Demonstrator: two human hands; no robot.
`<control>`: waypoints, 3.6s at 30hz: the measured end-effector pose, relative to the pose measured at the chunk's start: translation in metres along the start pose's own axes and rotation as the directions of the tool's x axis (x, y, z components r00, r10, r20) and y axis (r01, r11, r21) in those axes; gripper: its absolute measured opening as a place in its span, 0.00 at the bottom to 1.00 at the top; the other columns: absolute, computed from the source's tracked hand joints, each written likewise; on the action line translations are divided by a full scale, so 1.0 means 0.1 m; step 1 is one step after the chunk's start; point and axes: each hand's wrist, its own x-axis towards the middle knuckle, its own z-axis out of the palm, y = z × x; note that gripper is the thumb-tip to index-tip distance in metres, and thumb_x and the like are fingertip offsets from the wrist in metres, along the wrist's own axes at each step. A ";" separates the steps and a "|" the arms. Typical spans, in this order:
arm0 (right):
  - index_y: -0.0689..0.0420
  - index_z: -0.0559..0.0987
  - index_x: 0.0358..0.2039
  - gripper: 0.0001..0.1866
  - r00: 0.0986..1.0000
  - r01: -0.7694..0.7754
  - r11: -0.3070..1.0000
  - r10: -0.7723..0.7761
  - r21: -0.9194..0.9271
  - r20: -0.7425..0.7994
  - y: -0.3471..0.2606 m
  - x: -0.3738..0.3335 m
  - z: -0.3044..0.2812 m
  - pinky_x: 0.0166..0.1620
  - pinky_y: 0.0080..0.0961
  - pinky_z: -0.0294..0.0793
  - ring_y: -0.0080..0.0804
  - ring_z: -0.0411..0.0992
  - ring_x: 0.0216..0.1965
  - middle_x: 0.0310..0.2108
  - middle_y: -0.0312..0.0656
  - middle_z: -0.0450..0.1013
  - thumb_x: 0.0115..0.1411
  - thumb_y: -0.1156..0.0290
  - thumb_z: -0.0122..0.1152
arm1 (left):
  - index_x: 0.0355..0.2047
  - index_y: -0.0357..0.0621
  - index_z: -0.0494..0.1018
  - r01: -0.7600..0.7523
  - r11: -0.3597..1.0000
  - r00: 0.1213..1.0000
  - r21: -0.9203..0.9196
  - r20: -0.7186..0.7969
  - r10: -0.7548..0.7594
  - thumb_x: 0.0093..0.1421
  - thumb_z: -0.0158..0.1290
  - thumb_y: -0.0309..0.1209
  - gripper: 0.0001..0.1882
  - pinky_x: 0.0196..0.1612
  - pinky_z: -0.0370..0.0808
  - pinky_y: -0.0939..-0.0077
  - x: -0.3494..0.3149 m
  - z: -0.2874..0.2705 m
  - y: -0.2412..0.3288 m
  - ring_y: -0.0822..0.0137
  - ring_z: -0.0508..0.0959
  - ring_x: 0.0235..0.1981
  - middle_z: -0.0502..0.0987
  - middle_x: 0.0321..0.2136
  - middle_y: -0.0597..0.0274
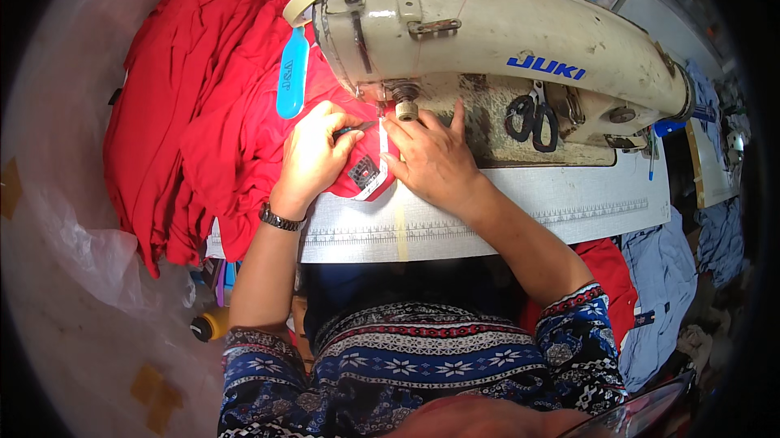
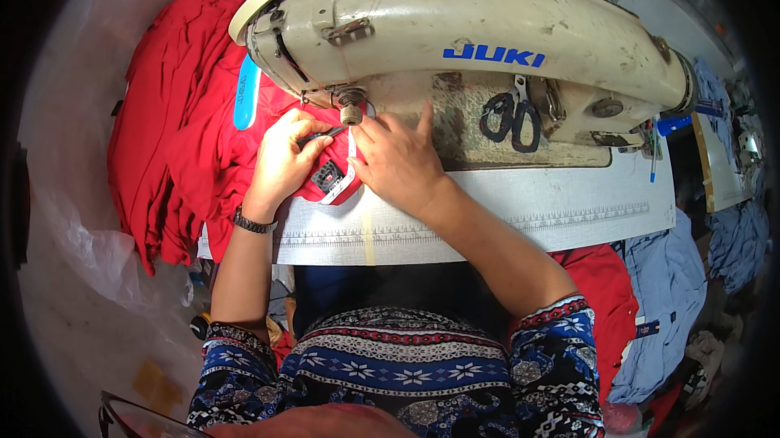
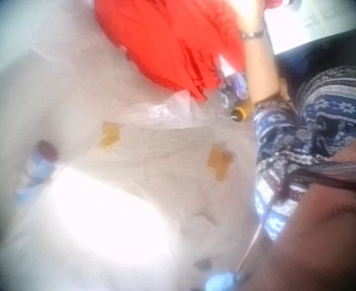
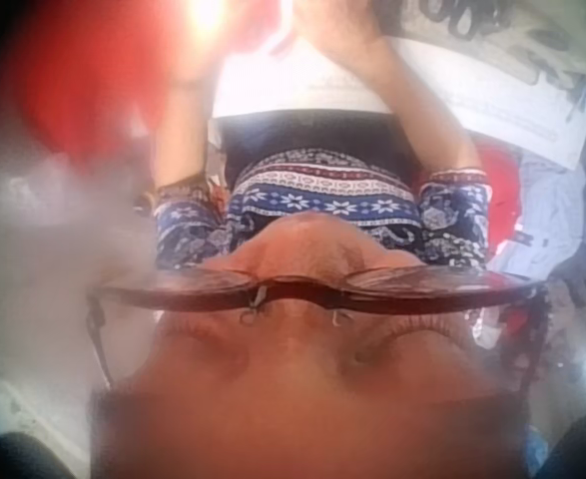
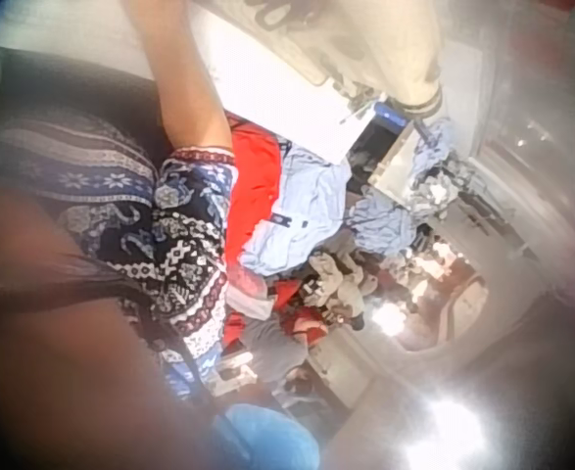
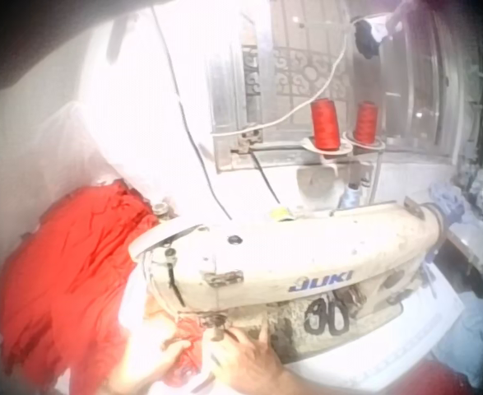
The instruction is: The person trims threads from a red garment using small snips and then sews the neck area of the garment using a sewing machine.
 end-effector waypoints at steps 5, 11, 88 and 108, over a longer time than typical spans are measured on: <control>0.56 0.74 0.56 0.28 1.000 0.006 1.000 -0.006 0.005 -0.016 0.00 0.00 0.01 0.60 0.78 0.46 0.32 0.66 0.55 0.54 0.35 0.71 0.59 0.54 0.58 | 0.33 0.35 0.78 -0.023 0.999 1.000 0.027 -0.017 0.023 0.52 0.62 0.25 0.09 0.35 0.73 0.71 0.01 0.03 0.02 0.61 0.77 0.29 0.75 0.27 0.57; 0.53 0.76 0.49 0.25 0.992 0.030 1.000 -0.031 -0.009 -0.123 0.01 -0.01 0.06 0.56 0.80 0.51 0.31 0.67 0.53 0.49 0.32 0.71 0.54 0.55 0.63 | 0.33 0.35 0.78 -0.021 0.999 0.999 0.038 -0.027 0.022 0.52 0.62 0.25 0.09 0.35 0.74 0.70 0.00 0.05 0.00 0.60 0.77 0.30 0.75 0.28 0.57; 0.52 0.76 0.52 0.25 0.988 -0.070 0.997 0.066 -0.029 -0.140 0.12 -0.03 0.24 0.59 0.79 0.46 0.28 0.66 0.55 0.52 0.32 0.71 0.56 0.53 0.61 | 0.45 0.42 0.77 -0.240 0.914 0.947 -0.328 0.129 0.295 0.50 0.63 0.25 0.19 0.38 0.76 0.66 -0.39 0.05 1.15 0.55 0.78 0.34 0.75 0.37 0.53; 0.43 0.82 0.32 0.06 0.938 0.142 0.988 -0.113 0.068 -0.327 0.16 -0.04 0.19 0.60 0.78 0.41 0.23 0.72 0.46 0.39 0.24 0.75 0.57 0.61 0.58 | 0.30 0.44 0.75 -0.466 0.883 0.881 -0.060 0.056 0.469 0.46 0.60 0.24 0.09 0.45 0.70 0.58 -0.19 0.05 0.60 0.53 0.76 0.37 0.76 0.32 0.59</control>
